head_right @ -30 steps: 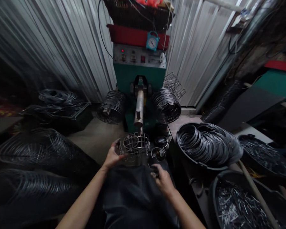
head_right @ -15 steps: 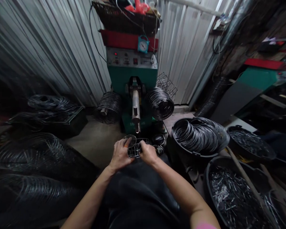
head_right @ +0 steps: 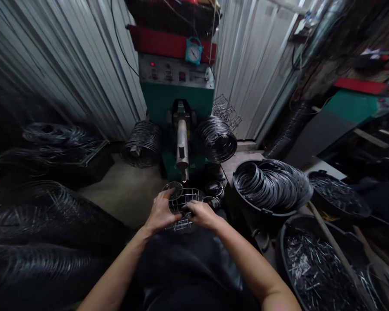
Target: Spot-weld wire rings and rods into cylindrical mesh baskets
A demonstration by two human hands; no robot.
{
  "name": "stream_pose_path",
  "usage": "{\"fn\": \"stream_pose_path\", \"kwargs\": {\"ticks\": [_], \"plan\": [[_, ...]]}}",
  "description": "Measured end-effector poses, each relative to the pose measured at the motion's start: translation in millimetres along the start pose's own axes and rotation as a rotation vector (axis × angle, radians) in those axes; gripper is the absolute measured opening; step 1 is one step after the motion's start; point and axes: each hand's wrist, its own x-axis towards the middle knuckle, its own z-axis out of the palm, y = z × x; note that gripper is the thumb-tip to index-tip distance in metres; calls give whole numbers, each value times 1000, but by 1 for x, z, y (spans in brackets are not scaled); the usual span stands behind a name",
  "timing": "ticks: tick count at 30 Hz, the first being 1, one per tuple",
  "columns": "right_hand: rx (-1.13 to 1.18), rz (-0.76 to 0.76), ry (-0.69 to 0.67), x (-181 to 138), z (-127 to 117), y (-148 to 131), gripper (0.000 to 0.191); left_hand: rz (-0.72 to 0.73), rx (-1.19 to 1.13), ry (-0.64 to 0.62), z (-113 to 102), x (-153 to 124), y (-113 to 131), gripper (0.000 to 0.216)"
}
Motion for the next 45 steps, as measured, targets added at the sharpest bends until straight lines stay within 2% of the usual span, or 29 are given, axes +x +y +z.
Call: {"fn": "stream_pose_path", "kwargs": {"ticks": [4, 12, 24, 29, 35, 38, 41, 43, 45], "plan": [[-22, 16, 19, 7, 3, 5, 27, 11, -9, -16, 4, 8, -4, 81], [-69, 3, 32, 16, 3, 13, 28, 85, -8, -52, 9, 28, -21, 80], [-110, 67, 88, 47, -10, 19, 21, -21, 4, -73, -1, 63, -23, 76], [-100, 97, 133, 46, -5, 19, 24, -23, 15, -70, 0, 64, -19, 68], [-150, 177, 174, 57, -5, 22, 25, -143, 58, -45, 0, 75, -15, 78], [-15, 181, 277, 61, -3, 24, 26, -178, 58, -75, 2, 84, -17, 77], [295, 166, 496, 46, 6, 27, 22, -181, 51, -66, 5, 86, -21, 77], [586, 279, 585, 26, 16, 32, 22, -175, 40, -43, 7, 84, -22, 77], [871, 523, 564, 1, 30, 42, 29, -170, 28, -23, 7, 82, -22, 77]]}}
